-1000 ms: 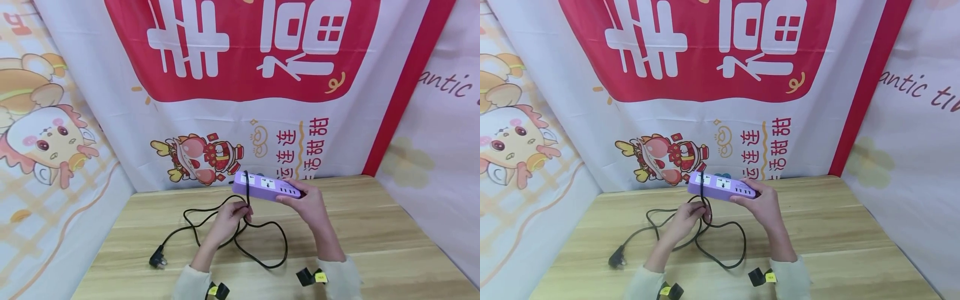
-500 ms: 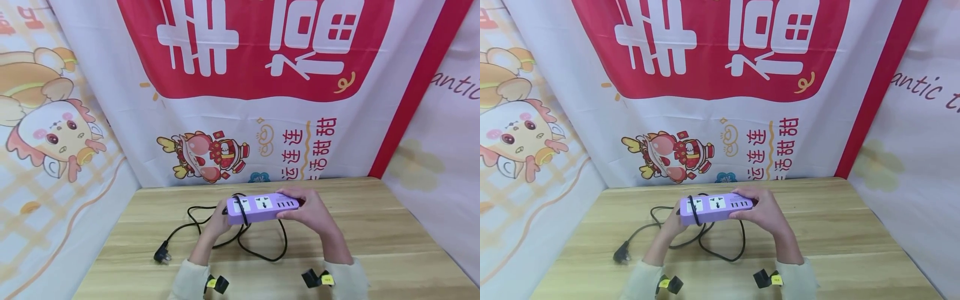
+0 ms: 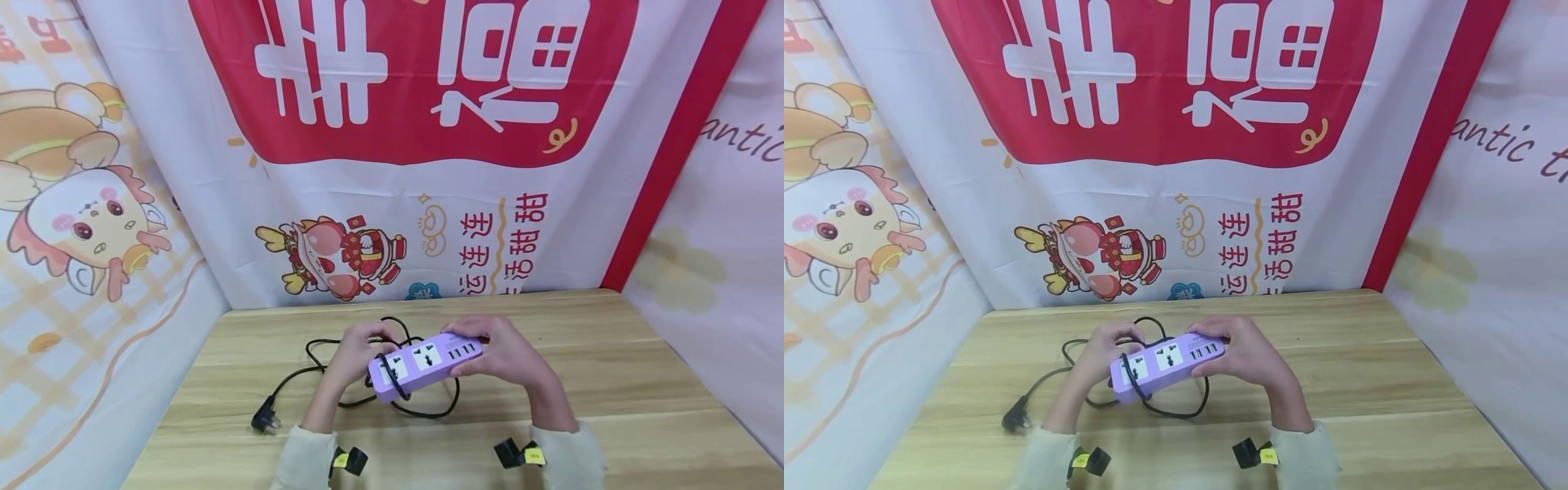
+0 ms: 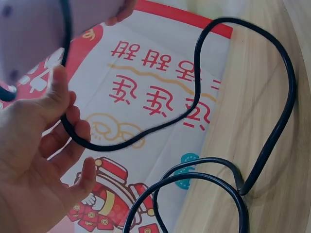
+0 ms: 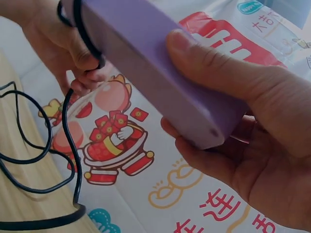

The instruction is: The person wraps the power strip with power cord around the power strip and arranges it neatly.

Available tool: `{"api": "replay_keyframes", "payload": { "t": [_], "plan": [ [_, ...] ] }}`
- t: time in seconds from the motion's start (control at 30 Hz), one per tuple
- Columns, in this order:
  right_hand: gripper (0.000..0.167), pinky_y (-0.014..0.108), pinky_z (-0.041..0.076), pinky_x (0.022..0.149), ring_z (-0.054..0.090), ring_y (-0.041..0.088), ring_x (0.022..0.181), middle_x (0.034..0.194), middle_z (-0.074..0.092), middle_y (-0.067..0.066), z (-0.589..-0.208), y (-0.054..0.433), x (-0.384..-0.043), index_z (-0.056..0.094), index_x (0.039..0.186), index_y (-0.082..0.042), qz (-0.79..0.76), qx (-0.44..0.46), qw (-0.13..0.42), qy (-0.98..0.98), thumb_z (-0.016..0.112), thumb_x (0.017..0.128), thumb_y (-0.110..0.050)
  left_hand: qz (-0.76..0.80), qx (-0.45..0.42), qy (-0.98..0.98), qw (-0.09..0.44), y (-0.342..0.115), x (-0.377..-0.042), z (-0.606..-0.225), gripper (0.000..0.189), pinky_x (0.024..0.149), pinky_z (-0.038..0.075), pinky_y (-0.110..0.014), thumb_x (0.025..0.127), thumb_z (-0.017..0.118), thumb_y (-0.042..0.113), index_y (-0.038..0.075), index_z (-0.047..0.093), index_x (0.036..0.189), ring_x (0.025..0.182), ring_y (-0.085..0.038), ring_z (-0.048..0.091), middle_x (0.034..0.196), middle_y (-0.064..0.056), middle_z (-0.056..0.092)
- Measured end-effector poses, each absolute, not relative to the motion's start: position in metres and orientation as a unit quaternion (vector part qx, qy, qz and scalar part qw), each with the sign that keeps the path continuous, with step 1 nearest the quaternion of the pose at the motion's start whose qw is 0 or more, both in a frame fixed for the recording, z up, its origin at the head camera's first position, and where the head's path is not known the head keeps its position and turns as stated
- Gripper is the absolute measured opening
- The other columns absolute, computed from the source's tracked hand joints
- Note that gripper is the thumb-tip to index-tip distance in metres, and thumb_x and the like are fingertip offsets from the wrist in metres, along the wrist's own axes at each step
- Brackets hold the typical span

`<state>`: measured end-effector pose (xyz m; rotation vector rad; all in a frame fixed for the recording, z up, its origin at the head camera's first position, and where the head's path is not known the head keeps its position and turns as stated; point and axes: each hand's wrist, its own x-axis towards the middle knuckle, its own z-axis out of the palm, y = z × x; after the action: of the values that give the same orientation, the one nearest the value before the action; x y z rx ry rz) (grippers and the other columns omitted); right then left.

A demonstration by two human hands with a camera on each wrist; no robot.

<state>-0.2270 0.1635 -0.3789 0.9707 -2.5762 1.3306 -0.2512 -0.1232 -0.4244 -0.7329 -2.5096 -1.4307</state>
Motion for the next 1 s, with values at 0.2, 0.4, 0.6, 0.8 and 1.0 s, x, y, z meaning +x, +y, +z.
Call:
{"api": "replay_keyframes", "payload": {
  "t": [0.2, 0.4, 0.6, 0.8, 1.0],
  "plan": [
    [0.064, 0.029, 0.052, 0.088, 0.065, 0.019, 0.11, 0.119, 0.072, -0.001, -0.381, 0.161, -0.227, 0.071, 0.124, -0.018, 0.385, 0.3, 0.043, -0.872, 0.093, 0.065, -0.033, -0.44, -0.273, -0.85, 0.093, -0.123, -0.252, -0.424, 0.008, 0.085, 0.057, -0.032, 0.088, 0.072, 0.004, 0.012, 0.072, 0.086, 0.088, -0.012, 0.066, 0.089, -0.002, 0.072],
    [0.065, 0.037, 0.053, 0.092, 0.065, 0.019, 0.11, 0.12, 0.072, 0.0, -0.383, 0.16, -0.228, 0.07, 0.125, -0.016, 0.343, 0.27, 0.046, -0.898, 0.094, 0.065, -0.025, -0.396, -0.269, -0.871, 0.111, -0.122, -0.249, -0.422, 0.007, 0.078, 0.054, -0.025, 0.091, 0.07, 0.007, 0.012, 0.073, 0.089, 0.084, -0.009, 0.064, 0.09, 0.001, 0.071],
    [0.066, 0.043, 0.054, 0.094, 0.066, 0.023, 0.11, 0.121, 0.072, 0.004, -0.383, 0.157, -0.228, 0.071, 0.124, -0.013, 0.314, 0.247, 0.056, -0.915, 0.095, 0.063, -0.022, -0.379, -0.237, -0.887, 0.118, -0.12, -0.245, -0.419, 0.004, 0.074, 0.052, -0.024, 0.089, 0.073, 0.009, 0.012, 0.076, 0.091, 0.081, -0.008, 0.062, 0.091, 0.004, 0.072],
    [0.065, 0.043, 0.053, 0.096, 0.066, 0.024, 0.113, 0.122, 0.071, 0.004, -0.384, 0.152, -0.226, 0.072, 0.123, -0.018, 0.294, 0.23, 0.059, -0.926, 0.095, 0.062, -0.022, -0.369, -0.219, -0.895, 0.123, -0.118, -0.243, -0.416, 0.005, 0.076, 0.053, -0.027, 0.09, 0.072, 0.009, 0.013, 0.076, 0.092, 0.083, -0.008, 0.064, 0.092, 0.002, 0.073],
    [0.067, 0.042, 0.054, 0.096, 0.067, 0.023, 0.11, 0.12, 0.072, 0.006, -0.386, 0.147, -0.227, 0.071, 0.123, -0.016, 0.282, 0.227, 0.073, -0.929, 0.096, 0.061, -0.02, -0.359, -0.201, -0.902, 0.131, -0.116, -0.24, -0.412, 0.006, 0.072, 0.051, -0.025, 0.09, 0.073, 0.008, 0.013, 0.075, 0.091, 0.077, -0.007, 0.06, 0.088, 0.001, 0.07]
  ]
}}
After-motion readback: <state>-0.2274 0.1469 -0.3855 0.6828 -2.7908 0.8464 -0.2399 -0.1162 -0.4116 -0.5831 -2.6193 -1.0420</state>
